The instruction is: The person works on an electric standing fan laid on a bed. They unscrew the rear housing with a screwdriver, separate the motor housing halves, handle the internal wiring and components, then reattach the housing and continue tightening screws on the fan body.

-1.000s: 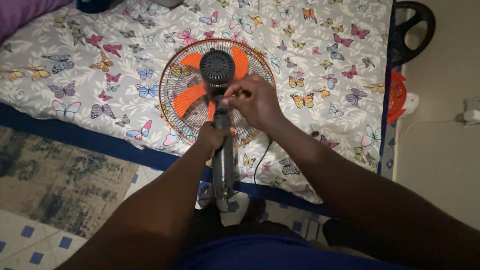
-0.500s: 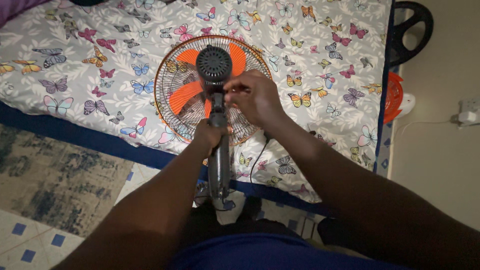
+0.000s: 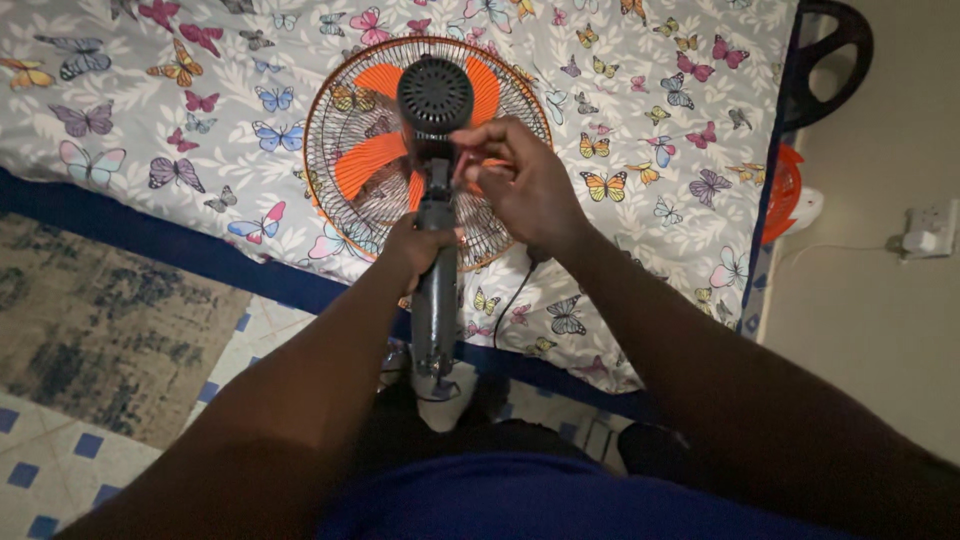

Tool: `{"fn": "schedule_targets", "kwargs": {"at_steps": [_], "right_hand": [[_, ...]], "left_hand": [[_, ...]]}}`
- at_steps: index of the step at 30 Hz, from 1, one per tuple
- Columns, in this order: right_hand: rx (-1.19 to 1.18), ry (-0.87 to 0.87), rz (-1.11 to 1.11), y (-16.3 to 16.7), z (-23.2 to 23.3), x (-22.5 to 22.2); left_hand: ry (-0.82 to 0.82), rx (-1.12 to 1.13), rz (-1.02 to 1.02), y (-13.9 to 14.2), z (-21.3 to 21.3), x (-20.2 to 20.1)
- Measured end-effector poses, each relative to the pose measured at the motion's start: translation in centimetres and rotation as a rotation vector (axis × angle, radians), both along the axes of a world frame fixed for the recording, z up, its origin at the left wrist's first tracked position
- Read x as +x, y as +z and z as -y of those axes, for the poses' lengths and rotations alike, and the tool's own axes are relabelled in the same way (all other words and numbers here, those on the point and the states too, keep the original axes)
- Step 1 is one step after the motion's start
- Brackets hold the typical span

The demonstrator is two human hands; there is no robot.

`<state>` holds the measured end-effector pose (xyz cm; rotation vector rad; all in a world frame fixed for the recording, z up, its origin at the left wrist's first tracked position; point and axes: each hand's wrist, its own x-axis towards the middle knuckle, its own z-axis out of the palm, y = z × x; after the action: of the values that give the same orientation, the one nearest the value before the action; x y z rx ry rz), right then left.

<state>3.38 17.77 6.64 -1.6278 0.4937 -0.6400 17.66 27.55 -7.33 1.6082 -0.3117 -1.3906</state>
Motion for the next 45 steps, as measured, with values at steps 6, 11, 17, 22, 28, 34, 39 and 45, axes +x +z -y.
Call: {"fn": "schedule_targets", "kwargs": {"at_steps": [6, 11, 17, 22, 28, 34, 39, 45], "right_hand": [[-0.32, 0.028, -0.073, 0.1, 0.3, 0.5], [-0.422, -0.021, -0.178, 0.1, -0.4, 0.4], [-0.127, -0.103, -0.062, -0.5, -1.4, 0.4], [0.013, 0.025, 0.053, -1.2, -0.6, 0.2], [-0.069, -0.07, -0.056, -2.1, -1.0, 0.5], [-0.213, -0.254, -0.299, -1.4, -2.3, 0.9], [-0.212, -0.294, -0.212, 0.7, -1.7, 0.6], [-0.318, -0.225, -0.052, 1.2, -1.8, 0.9]], "left_hand": [[0.008, -0.027, -0.091, -1.0, 0.1, 0.4], [0.02, -0.082, -0.14, -2.0, -0.3, 0.5], [0.031, -0.035, -0.184, -2.0, -0.6, 0.7], [0.018, -0.027, -0.198, -1.9, -0.5, 0.8], [0.009, -0.029, -0.198, -1.8, -0.6, 0.8], [-0.031, -0.007, -0.184, -1.4, -0.4, 1.0], [-0.049, -0.013, -0.207, -1.4, -0.4, 1.3], [-0.009, -0.07, -0.181, -1.8, 0.0, 1.7]]}}
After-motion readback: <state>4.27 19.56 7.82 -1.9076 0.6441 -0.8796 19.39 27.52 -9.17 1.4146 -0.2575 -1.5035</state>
